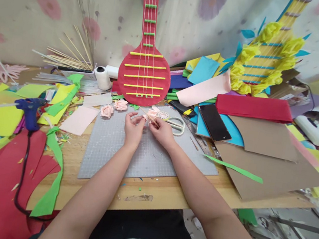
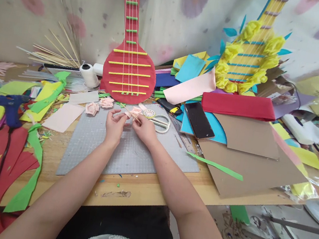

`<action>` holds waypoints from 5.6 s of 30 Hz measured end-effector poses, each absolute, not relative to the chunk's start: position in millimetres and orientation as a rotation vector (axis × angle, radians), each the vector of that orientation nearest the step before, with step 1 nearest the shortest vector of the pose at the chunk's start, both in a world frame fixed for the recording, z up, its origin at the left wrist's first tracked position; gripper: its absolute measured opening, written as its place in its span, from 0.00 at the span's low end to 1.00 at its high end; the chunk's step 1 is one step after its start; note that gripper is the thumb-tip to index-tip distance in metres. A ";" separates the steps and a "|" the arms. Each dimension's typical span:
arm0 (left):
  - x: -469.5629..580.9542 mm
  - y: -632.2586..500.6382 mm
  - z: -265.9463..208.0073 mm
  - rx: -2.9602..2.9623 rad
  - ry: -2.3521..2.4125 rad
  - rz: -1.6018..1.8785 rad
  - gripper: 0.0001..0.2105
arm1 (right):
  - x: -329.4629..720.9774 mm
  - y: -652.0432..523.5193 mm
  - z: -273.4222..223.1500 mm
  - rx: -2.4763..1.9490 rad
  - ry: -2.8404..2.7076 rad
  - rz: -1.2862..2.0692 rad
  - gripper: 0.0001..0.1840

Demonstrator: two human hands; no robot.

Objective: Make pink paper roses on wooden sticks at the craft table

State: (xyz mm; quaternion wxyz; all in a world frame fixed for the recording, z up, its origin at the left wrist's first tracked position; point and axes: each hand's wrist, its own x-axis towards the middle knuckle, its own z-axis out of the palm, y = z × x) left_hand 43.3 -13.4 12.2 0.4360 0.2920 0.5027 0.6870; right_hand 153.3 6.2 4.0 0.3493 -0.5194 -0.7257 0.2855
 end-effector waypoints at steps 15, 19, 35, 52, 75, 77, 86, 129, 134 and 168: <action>34.8 -9.7 25.9 0.385 1.223 1.479 0.16 | 159.6 0.6 13.7 -1.412 -2.177 0.313 0.08; 35.1 -10.0 24.2 0.429 1.252 1.588 0.18 | 159.1 0.3 14.1 -1.380 -2.197 0.297 0.08; 30.8 -9.6 24.9 0.321 1.149 1.395 0.16 | 158.3 2.3 13.6 -1.455 -2.094 0.211 0.12; 32.9 -9.0 22.0 0.400 1.182 1.720 0.22 | 155.3 -0.8 18.3 -1.506 -2.136 0.409 0.17; 22.0 -4.7 21.3 0.330 1.058 1.595 0.17 | 155.7 3.0 8.9 -1.485 -2.097 0.487 0.17; 22.1 -5.1 22.2 0.294 1.081 1.608 0.17 | 154.1 2.9 8.5 -1.481 -2.090 0.523 0.17; 27.1 -6.6 24.3 0.299 1.108 1.710 0.17 | 150.2 2.6 6.3 -1.450 -2.065 0.647 0.17; 30.0 -6.2 21.4 0.405 1.072 1.674 0.17 | 143.9 15.5 1.3 -0.993 -1.333 1.354 0.31; 32.4 -9.7 24.1 0.519 1.040 1.472 0.19 | 145.5 19.8 4.8 -0.842 -1.051 1.551 0.33; 20.4 -0.9 23.6 0.102 1.083 1.637 0.18 | 147.0 8.0 0.7 -1.349 -1.632 1.298 0.15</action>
